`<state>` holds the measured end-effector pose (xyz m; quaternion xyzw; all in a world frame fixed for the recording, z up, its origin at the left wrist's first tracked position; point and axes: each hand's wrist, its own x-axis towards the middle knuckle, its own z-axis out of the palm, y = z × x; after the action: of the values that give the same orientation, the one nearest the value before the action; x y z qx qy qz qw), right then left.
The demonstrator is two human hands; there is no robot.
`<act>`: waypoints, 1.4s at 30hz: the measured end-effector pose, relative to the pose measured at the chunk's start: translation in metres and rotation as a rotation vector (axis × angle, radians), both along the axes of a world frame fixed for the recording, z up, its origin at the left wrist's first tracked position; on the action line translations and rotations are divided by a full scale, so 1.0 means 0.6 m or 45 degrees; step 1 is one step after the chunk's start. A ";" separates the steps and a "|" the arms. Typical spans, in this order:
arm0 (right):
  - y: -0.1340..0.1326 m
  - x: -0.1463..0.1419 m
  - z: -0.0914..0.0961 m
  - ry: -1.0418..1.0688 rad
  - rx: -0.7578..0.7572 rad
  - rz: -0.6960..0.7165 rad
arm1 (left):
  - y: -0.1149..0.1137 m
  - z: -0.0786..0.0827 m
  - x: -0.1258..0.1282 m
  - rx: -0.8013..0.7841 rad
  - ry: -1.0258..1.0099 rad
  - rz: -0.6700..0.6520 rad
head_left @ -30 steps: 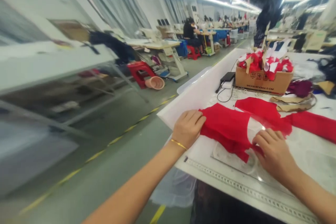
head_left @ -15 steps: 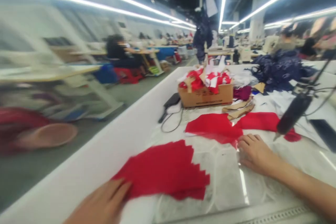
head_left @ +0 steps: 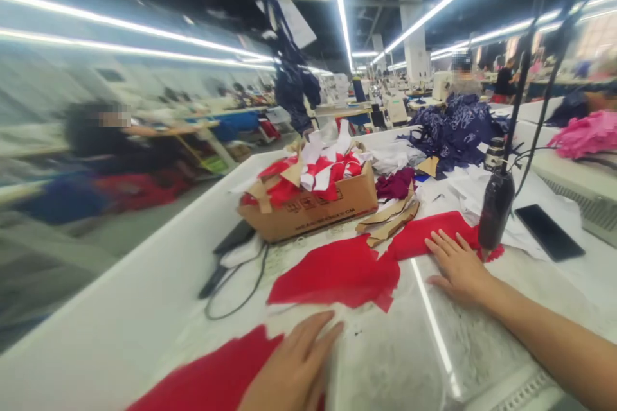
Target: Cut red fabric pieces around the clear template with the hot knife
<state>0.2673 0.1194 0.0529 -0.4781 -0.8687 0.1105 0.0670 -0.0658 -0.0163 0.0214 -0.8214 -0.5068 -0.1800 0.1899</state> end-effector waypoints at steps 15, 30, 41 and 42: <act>-0.003 0.016 0.004 0.166 0.016 0.024 | 0.148 0.025 0.163 -0.286 0.057 -0.285; -0.009 0.015 0.033 0.147 0.116 -0.013 | 0.164 0.027 0.166 -0.281 0.011 -0.252; -0.013 0.016 0.042 0.094 0.137 -0.060 | 0.166 0.025 0.184 -0.292 -0.023 -0.239; -0.012 0.017 0.040 0.090 0.145 -0.068 | 0.163 0.028 0.186 -0.290 -0.037 -0.240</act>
<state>0.2774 0.1121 0.0772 -0.4923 -0.8576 0.0760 0.1277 0.0461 0.0814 0.0383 -0.8788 -0.4473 -0.1504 0.0703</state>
